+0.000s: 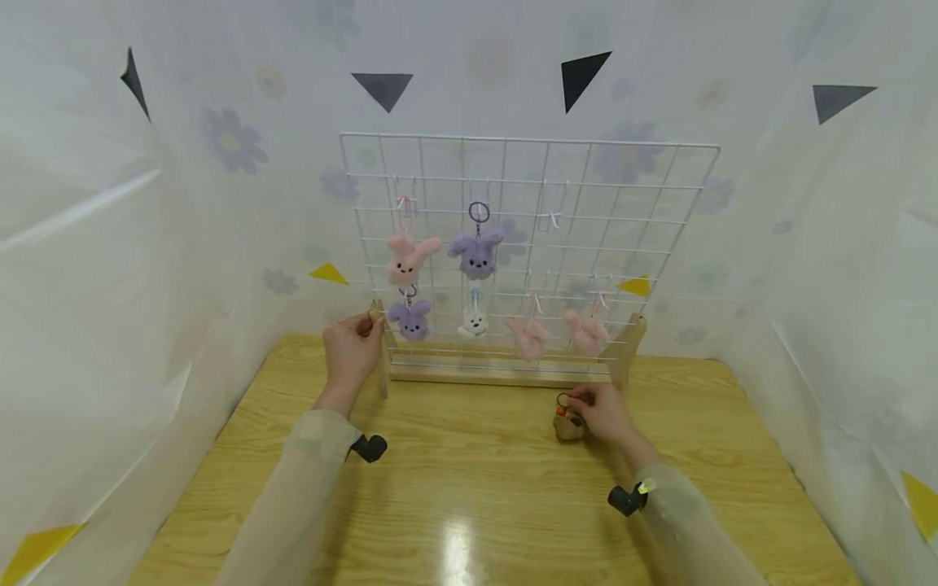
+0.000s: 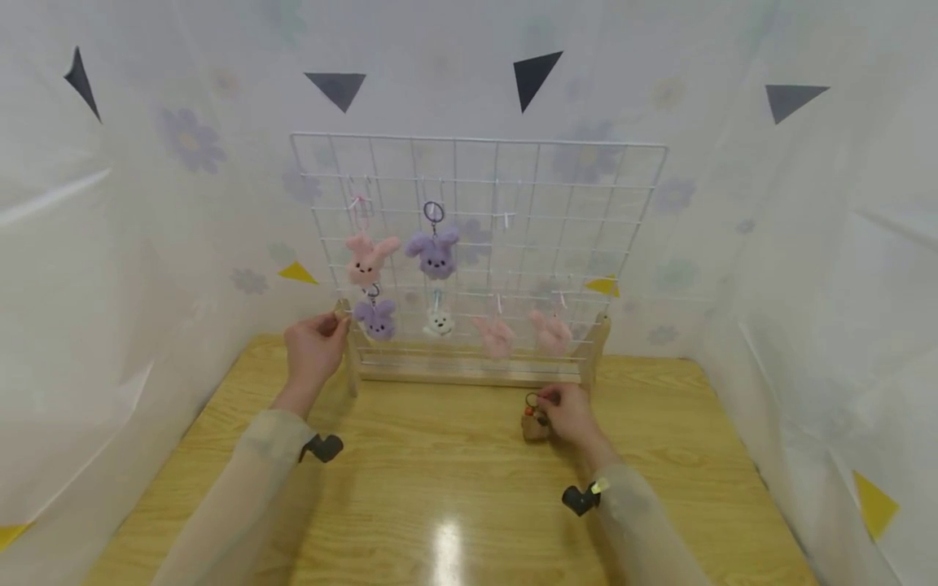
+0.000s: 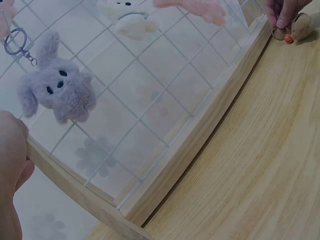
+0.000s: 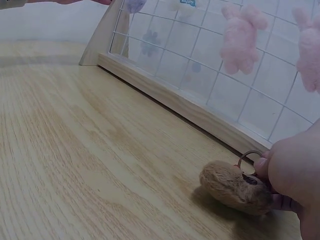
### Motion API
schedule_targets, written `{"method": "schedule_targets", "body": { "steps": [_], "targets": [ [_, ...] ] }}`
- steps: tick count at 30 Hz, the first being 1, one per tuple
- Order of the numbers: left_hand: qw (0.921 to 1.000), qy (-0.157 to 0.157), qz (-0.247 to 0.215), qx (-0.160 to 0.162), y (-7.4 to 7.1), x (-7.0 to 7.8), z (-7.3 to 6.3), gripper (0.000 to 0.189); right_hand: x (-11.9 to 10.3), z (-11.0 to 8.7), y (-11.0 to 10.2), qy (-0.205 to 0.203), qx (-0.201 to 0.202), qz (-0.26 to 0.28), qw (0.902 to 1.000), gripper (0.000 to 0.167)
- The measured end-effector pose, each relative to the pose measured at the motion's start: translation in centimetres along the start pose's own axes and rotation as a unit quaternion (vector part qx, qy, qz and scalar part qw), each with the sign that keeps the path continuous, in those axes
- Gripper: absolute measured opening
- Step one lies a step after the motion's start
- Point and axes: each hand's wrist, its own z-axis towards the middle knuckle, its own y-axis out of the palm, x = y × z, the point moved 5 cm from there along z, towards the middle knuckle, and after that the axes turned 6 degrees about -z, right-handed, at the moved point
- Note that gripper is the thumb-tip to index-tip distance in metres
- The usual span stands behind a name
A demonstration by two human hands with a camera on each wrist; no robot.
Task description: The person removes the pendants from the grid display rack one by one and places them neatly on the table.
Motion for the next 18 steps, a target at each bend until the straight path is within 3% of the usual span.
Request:
{"method": "schedule_targets", "body": {
  "steps": [5,10,18],
  "targets": [
    [1.0,-0.002,-0.003,-0.002,0.0,-0.1,0.0,0.024,-0.1,0.2,0.1,0.008,-0.005,-0.014,0.9998,0.005],
    [1.0,0.005,-0.005,0.0,0.0,0.0,0.0,0.024,0.0,-0.1,-0.5,0.014,0.013,-0.008,0.9998,0.009],
    [1.0,0.008,0.0,0.003,0.0,0.2,0.0,0.027,-0.7,-0.9,-1.4,-0.019,0.001,0.008,0.9998,0.012]
  ]
}}
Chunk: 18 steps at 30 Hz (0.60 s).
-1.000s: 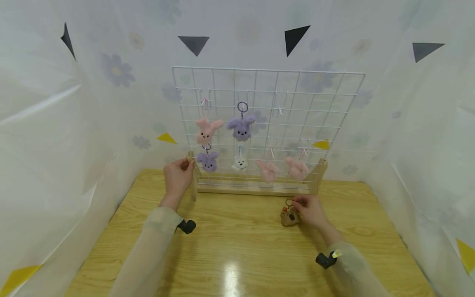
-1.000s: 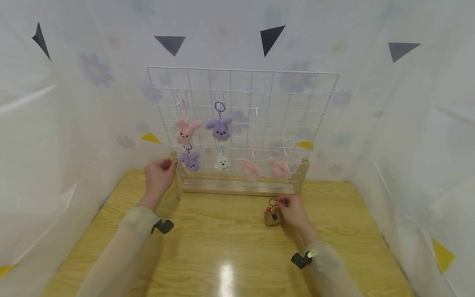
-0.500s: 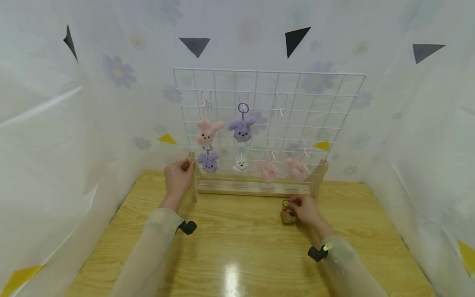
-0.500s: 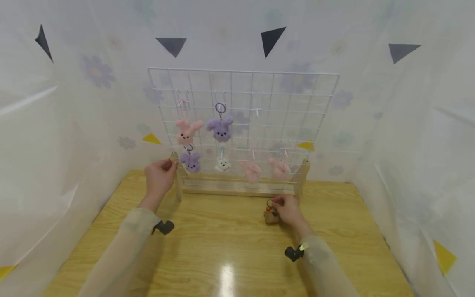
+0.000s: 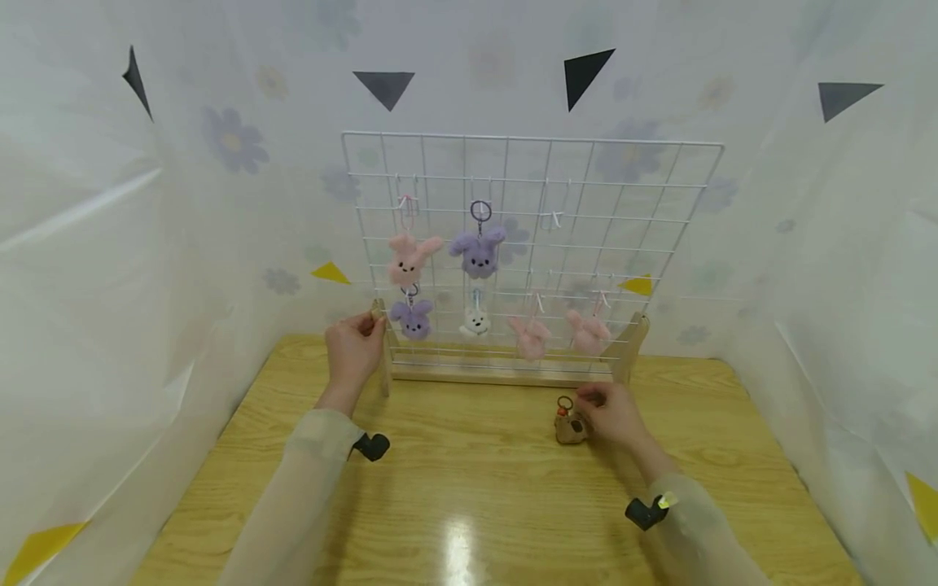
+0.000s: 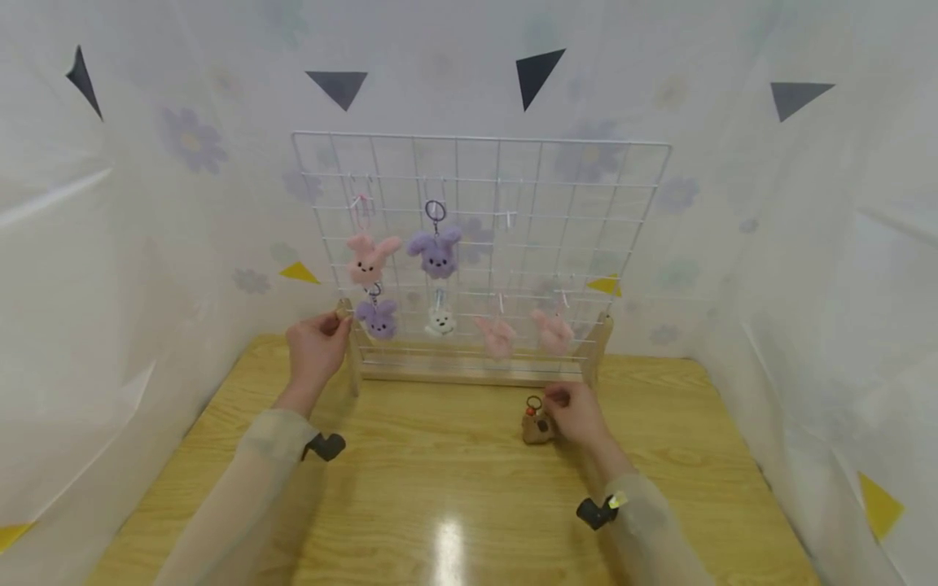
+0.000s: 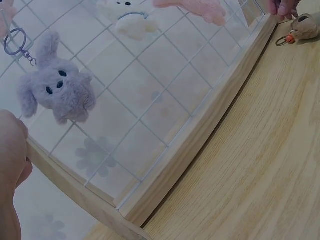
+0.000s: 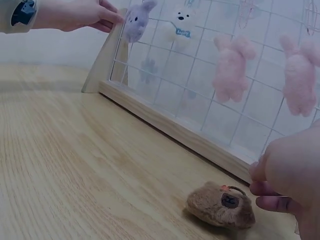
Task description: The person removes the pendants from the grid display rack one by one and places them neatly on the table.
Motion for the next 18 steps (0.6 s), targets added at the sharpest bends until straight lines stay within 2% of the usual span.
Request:
{"method": "schedule_targets", "body": {
  "steps": [9,18],
  "targets": [
    [1.0,-0.003,-0.005,-0.002,0.0,-0.1,0.0,0.026,-3.2,-0.9,-2.3,-0.011,-0.023,0.074,0.9969,0.016],
    [1.0,0.002,-0.008,-0.003,-0.1,0.0,0.0,0.024,-5.9,-1.1,-4.1,0.008,-0.031,0.096,0.9948,0.02]
  ]
}}
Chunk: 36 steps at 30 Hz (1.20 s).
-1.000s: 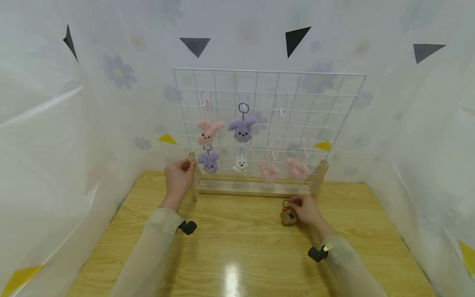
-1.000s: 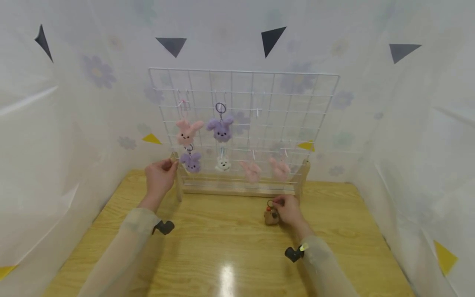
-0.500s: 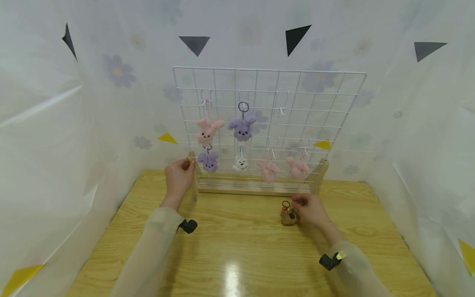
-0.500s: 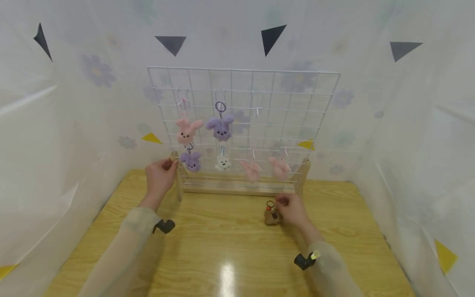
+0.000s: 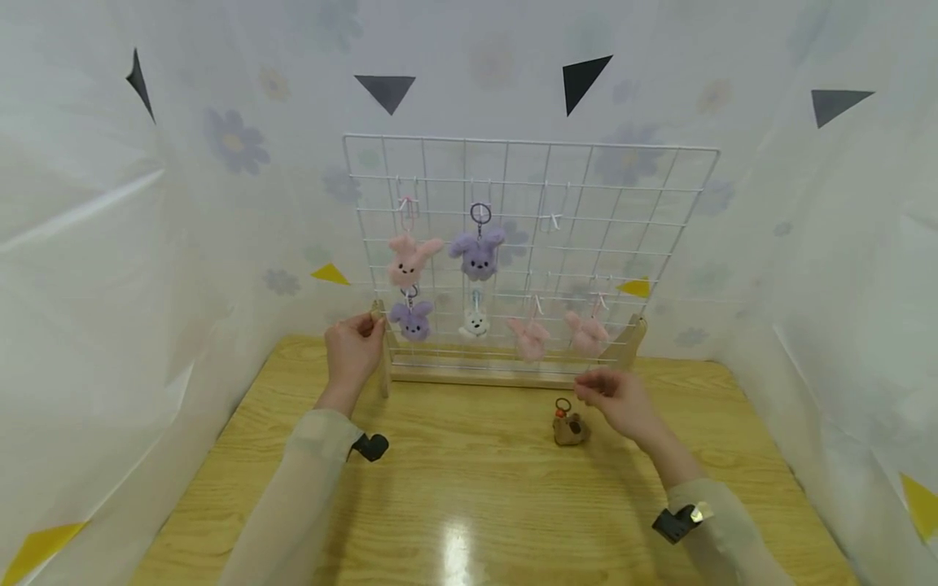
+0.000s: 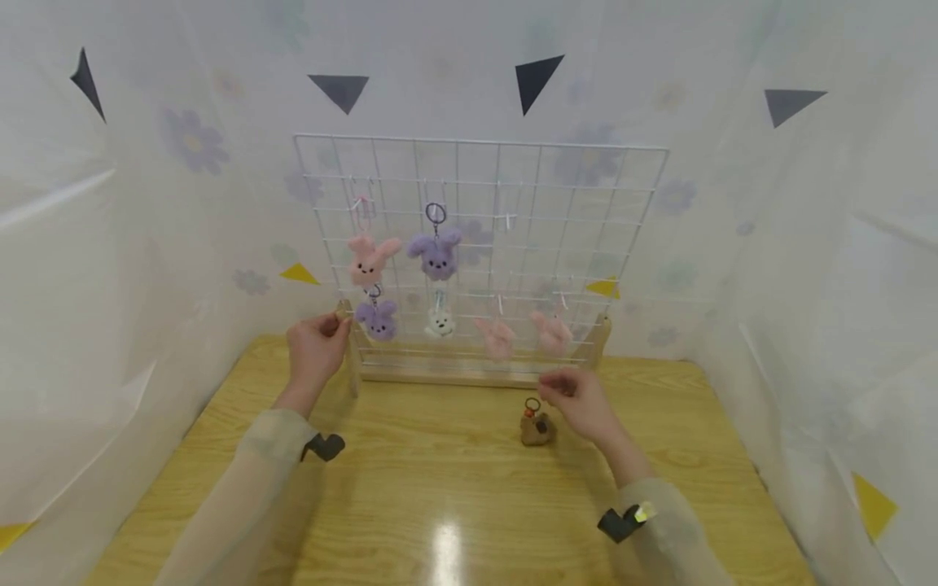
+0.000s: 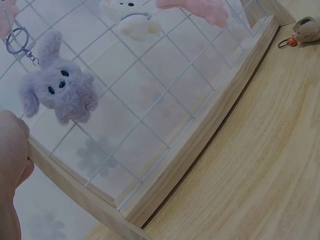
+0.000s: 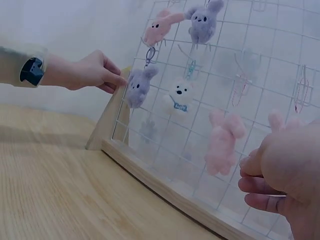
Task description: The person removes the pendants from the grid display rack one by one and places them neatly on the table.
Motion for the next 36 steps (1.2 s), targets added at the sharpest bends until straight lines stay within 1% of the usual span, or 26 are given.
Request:
{"method": "schedule_targets", "body": {
  "steps": [4,9,16,20,28,32,36],
  "targets": [
    [1.0,-0.004,0.001,0.0,0.0,-0.1,0.0,0.025,-1.6,0.0,-0.6,-0.007,0.0,0.011,0.9999,0.023],
    [1.0,-0.005,-0.001,-0.002,0.0,0.0,-0.1,0.025,-3.4,0.3,-1.2,-0.024,0.006,0.01,0.9996,0.024],
    [1.0,0.006,0.005,-0.001,-0.1,0.3,-0.1,0.024,-6.0,0.7,-2.4,-0.064,0.014,0.038,0.9971,0.02],
    [1.0,0.006,0.004,0.002,-0.1,0.1,0.0,0.025,-7.2,0.9,-2.9,-0.084,0.02,0.037,0.9956,0.016],
    [1.0,0.001,0.004,-0.002,0.0,0.0,0.1,0.024,-9.2,1.9,-3.2,-0.079,0.023,0.055,0.9951,0.019],
    [1.0,0.0,0.006,-0.002,0.0,0.0,0.1,0.025,-10.8,2.5,-3.5,-0.105,0.029,0.07,0.9916,0.017],
    [1.0,0.003,0.008,0.001,-0.1,0.1,0.1,0.024,-12.0,3.1,-3.8,-0.114,0.032,0.054,0.9916,0.016]
  ]
}}
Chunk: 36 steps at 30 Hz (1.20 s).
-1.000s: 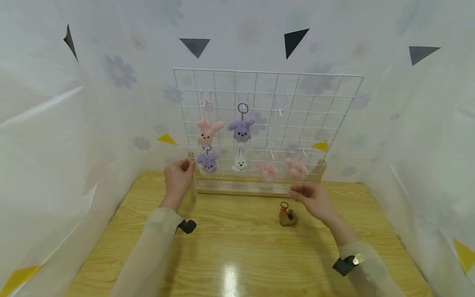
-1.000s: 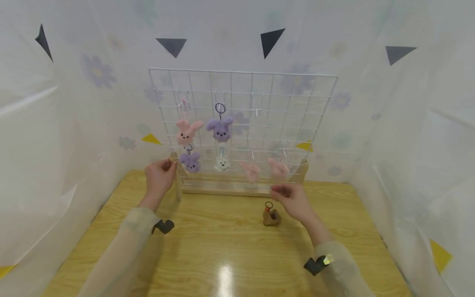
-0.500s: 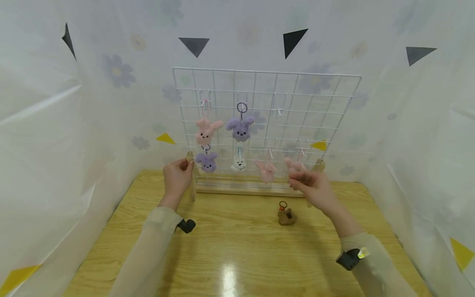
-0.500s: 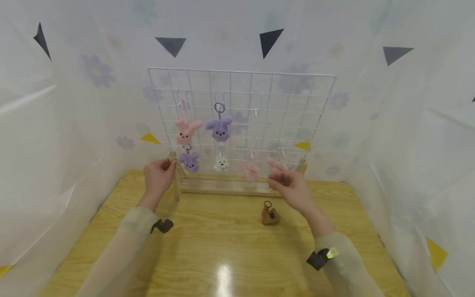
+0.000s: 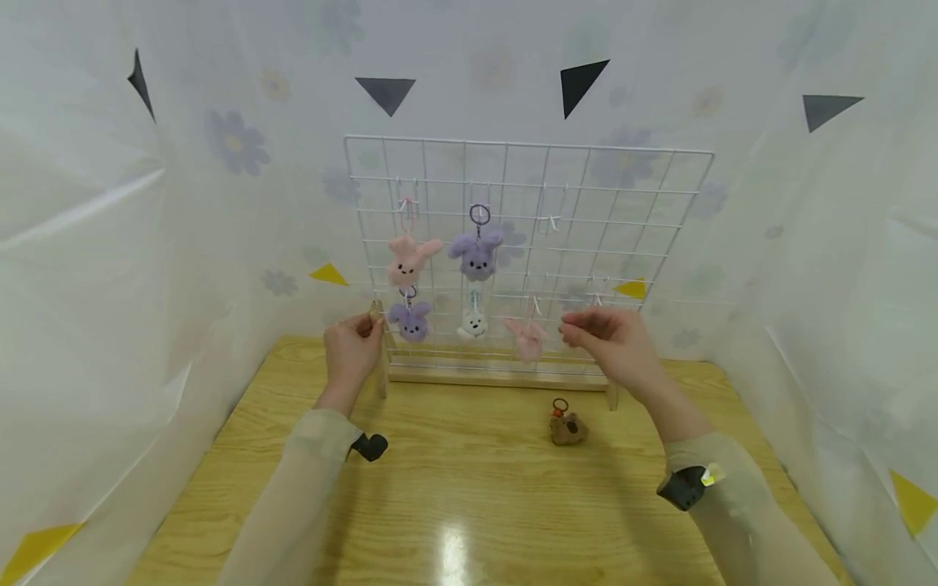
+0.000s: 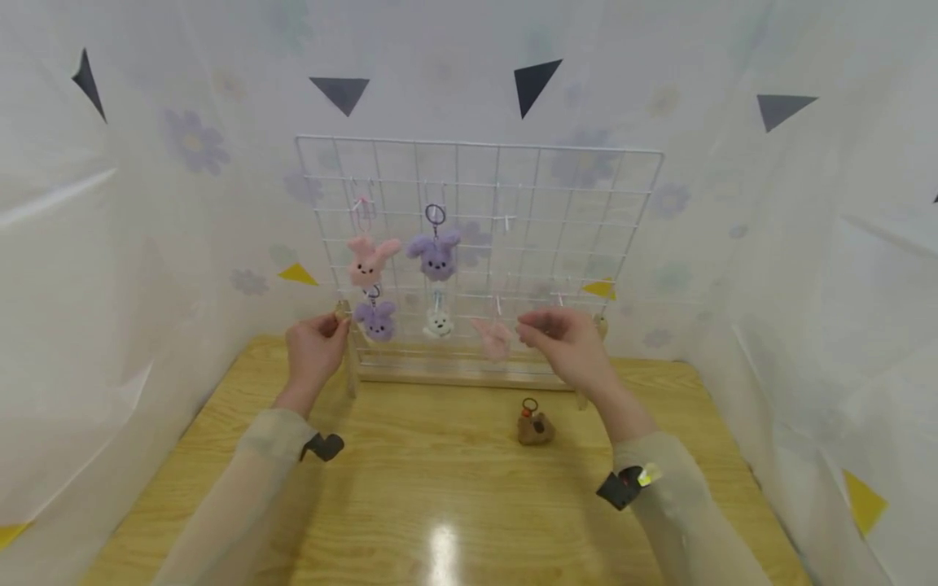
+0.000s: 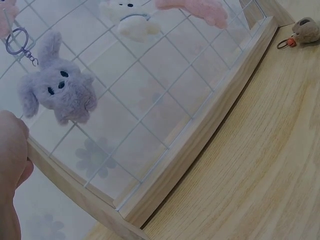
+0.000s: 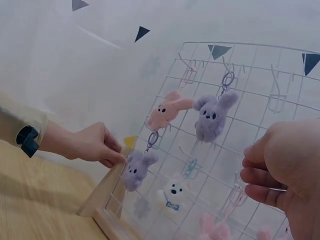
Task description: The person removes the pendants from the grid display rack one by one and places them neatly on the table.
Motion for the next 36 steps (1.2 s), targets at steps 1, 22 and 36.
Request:
{"method": "schedule_targets", "body": {
  "steps": [1,22,36],
  "targets": [
    [1.0,0.001,0.0,0.001,0.0,0.0,0.0,0.024,-0.3,0.2,0.0,0.0,-0.001,-0.005,1.0,0.016],
    [1.0,0.009,-0.003,-0.003,-0.1,-0.1,-0.1,0.023,-3.6,4.2,0.6,-0.007,0.005,0.041,0.9991,0.017],
    [0.9998,0.02,0.0,0.003,-0.1,0.1,-0.1,0.023,-4.5,6.0,1.2,-0.019,0.02,0.046,0.9986,0.021]
  ]
}}
